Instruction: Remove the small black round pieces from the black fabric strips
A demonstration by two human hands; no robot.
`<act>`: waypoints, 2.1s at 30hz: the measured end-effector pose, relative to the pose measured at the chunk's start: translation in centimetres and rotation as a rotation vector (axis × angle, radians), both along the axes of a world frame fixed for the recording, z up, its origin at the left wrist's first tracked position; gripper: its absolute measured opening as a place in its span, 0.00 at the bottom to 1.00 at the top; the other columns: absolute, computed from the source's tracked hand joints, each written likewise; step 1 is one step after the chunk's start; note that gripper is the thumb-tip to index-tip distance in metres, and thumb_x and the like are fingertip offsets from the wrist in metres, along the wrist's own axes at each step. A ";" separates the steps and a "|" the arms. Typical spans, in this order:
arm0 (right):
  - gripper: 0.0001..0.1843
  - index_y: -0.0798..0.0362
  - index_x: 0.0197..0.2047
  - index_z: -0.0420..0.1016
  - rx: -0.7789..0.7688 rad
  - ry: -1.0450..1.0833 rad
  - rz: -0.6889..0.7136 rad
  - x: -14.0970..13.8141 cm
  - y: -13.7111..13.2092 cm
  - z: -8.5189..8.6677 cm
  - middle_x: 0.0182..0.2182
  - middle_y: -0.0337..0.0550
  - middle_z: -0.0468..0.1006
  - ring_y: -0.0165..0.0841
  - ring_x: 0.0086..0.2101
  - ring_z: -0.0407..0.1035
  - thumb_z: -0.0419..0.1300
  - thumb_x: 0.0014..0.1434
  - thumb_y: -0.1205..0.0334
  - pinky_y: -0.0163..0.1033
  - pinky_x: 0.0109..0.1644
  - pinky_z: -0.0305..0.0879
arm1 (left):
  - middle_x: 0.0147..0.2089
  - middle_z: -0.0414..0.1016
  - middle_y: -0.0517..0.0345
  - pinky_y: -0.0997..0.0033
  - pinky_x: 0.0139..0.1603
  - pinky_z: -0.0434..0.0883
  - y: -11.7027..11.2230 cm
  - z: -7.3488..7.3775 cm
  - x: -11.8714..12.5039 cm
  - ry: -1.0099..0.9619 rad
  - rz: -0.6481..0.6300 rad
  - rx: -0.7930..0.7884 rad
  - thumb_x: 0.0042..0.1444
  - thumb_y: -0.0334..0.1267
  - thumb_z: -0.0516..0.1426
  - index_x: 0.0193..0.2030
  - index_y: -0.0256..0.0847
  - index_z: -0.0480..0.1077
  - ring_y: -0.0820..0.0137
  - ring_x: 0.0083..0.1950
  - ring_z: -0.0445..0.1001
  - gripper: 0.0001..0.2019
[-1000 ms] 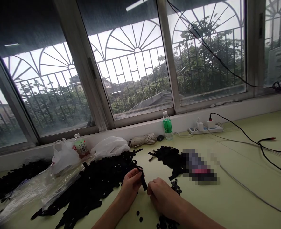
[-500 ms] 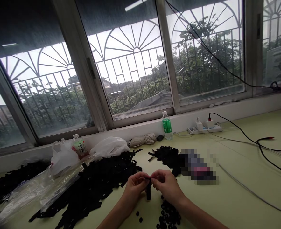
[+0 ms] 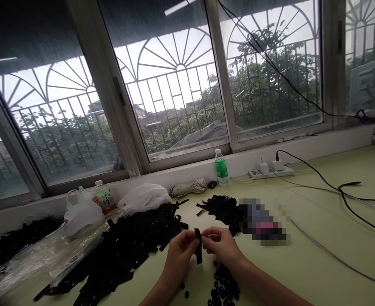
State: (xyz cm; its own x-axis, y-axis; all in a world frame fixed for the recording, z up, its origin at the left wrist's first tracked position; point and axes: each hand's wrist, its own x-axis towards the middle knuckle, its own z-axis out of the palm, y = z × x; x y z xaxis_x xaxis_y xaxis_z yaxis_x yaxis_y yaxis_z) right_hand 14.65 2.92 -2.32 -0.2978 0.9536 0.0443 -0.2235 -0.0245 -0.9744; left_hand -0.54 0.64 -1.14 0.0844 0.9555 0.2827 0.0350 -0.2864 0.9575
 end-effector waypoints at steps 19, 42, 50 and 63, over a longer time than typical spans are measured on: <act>0.13 0.56 0.26 0.79 0.115 -0.037 -0.113 -0.5 -0.9 0.9 0.19 0.39 0.76 0.32 0.24 0.68 0.69 0.40 0.55 0.36 0.30 0.66 | 0.27 0.74 0.54 0.72 0.32 0.63 -0.2 -0.8 -0.2 0.184 0.111 0.076 0.54 0.42 0.59 0.30 0.39 0.72 0.67 0.30 0.69 0.09; 0.09 0.55 0.30 0.77 0.308 -0.274 -0.210 0.0 -1.1 1.8 0.24 0.42 0.78 0.35 0.27 0.71 0.60 0.50 0.58 0.36 0.31 0.66 | 0.25 0.71 0.58 0.74 0.29 0.63 -0.2 -0.1 0.1 0.140 0.172 0.105 0.53 0.45 0.60 0.28 0.38 0.71 0.72 0.26 0.65 0.12; 0.16 0.56 0.42 0.74 0.524 -0.771 -0.446 4.4 2.7 1.3 0.34 0.48 0.79 0.38 0.34 0.74 0.52 0.58 0.56 0.38 0.36 0.70 | 0.26 0.72 0.60 0.73 0.28 0.69 2.9 0.7 -4.7 -0.209 0.640 0.018 0.49 0.40 0.62 0.38 0.38 0.67 0.70 0.26 0.72 0.12; 0.12 0.52 0.29 0.80 0.550 -1.063 -0.128 8.0 4.8 0.7 0.33 0.49 0.80 0.39 0.33 0.73 0.54 0.51 0.66 0.37 0.35 0.65 | 0.30 0.72 0.56 0.72 0.30 0.68 2.8 -0.1 -4.2 0.186 0.383 0.057 0.52 0.32 0.53 0.38 0.37 0.67 0.70 0.29 0.71 0.07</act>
